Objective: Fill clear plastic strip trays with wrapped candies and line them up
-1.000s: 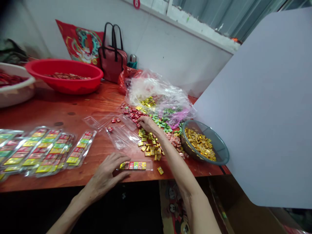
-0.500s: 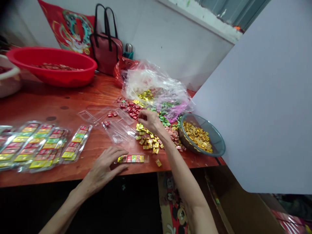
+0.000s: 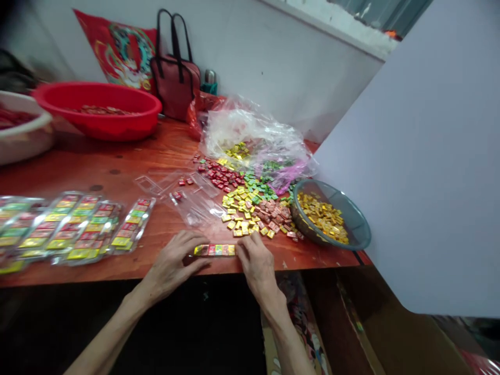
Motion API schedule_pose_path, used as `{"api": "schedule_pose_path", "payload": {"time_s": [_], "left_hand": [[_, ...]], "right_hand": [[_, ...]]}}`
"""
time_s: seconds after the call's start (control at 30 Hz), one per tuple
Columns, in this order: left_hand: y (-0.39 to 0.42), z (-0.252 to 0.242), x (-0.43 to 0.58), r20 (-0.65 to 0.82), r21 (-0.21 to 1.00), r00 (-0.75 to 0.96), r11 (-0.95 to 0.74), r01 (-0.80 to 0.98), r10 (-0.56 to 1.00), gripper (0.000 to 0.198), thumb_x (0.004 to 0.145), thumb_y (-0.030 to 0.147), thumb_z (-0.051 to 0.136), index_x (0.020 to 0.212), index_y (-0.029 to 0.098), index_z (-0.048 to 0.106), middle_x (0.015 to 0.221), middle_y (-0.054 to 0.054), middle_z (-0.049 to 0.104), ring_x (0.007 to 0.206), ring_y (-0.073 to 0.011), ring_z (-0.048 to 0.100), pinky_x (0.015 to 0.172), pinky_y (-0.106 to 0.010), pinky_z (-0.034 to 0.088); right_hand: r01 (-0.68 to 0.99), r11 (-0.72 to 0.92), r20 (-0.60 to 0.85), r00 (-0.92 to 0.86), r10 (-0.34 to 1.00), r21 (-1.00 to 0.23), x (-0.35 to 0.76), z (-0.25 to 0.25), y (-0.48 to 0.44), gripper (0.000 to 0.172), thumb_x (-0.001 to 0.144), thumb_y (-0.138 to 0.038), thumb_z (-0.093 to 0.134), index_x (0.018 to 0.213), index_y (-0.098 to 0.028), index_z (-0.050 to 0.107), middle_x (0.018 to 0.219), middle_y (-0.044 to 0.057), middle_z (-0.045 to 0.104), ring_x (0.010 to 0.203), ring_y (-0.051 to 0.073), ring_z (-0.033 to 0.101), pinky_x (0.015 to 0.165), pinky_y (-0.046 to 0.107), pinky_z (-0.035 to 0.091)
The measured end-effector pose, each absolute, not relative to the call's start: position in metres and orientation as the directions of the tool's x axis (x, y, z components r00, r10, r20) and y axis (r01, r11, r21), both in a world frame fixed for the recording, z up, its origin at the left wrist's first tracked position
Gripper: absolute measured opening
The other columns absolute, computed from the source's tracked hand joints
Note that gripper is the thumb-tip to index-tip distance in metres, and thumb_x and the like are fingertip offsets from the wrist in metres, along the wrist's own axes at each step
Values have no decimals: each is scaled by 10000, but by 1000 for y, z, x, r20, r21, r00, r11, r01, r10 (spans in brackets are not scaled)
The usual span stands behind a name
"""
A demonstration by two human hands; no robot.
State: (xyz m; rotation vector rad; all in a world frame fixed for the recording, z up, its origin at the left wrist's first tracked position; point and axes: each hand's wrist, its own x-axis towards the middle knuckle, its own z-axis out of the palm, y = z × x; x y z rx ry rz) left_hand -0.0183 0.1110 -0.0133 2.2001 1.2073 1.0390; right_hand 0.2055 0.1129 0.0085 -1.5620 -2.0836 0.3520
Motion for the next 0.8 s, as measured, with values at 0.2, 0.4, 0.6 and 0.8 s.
{"api": "schedule_pose_path", "payload": {"time_s": [0.2,0.4,0.6,0.8], "left_hand": [[104,-1,-17,367,665,334,-496,558,868,252,835,325,673,1037,187,615,1045,-58,627,1019,-215,532,904,-356,422],[102,2,-19,392,641,366,-536,549,844,241,818,362,689,964,180,630,1043,-48,613,1012,-201,508,898,-327,417],[96,0,-16,441,606,341,-556,569,830,68,835,210,668,829,160,621,905,-36,609,914,-183,518,828,-303,432],[73,-12,-15,483,610,202,-493,620,852,35,843,133,626,822,159,616,928,-50,592,894,-187,521,787,-303,451]], "right_hand": [[938,304,381,-223,897,-167,204,-13,108,300,973,-347,380,893,-208,633,857,45,598,623,146,563,483,242,324],[964,261,457,-206,866,-60,202,-22,106,376,991,-399,323,948,-219,651,897,33,614,552,105,532,415,212,275],[962,223,415,-140,899,-158,195,-15,103,366,978,-413,333,1045,-226,641,935,45,621,622,141,591,472,235,367],[838,308,358,-147,922,-451,187,-15,106,358,942,-433,389,1030,-199,645,945,77,632,759,197,633,648,303,482]]}}
